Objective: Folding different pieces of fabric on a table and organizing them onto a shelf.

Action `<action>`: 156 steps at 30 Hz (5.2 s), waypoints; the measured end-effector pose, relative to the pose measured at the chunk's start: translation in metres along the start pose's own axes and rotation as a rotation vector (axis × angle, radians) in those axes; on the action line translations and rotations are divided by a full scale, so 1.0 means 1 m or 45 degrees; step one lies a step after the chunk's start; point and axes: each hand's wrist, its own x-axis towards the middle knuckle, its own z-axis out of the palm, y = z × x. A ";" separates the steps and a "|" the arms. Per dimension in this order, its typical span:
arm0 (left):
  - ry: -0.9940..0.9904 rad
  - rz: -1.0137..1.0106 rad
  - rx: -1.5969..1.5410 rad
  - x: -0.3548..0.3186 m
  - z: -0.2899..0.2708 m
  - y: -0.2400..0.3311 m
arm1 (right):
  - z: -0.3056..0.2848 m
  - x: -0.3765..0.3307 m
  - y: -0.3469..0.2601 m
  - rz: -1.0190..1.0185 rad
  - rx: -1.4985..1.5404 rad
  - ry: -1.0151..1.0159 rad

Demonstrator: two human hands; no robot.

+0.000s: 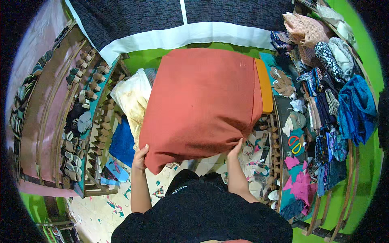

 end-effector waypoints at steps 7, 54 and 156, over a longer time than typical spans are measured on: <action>0.156 -0.153 0.236 -0.007 -0.021 0.005 | -0.008 -0.024 -0.118 -0.053 0.058 -0.108; -0.196 0.139 0.511 0.561 0.049 0.052 | 0.428 0.260 -0.128 -0.945 -0.956 -0.633; 1.484 0.002 1.253 0.432 0.008 -0.104 | 0.239 0.202 -0.088 -0.758 -1.690 1.150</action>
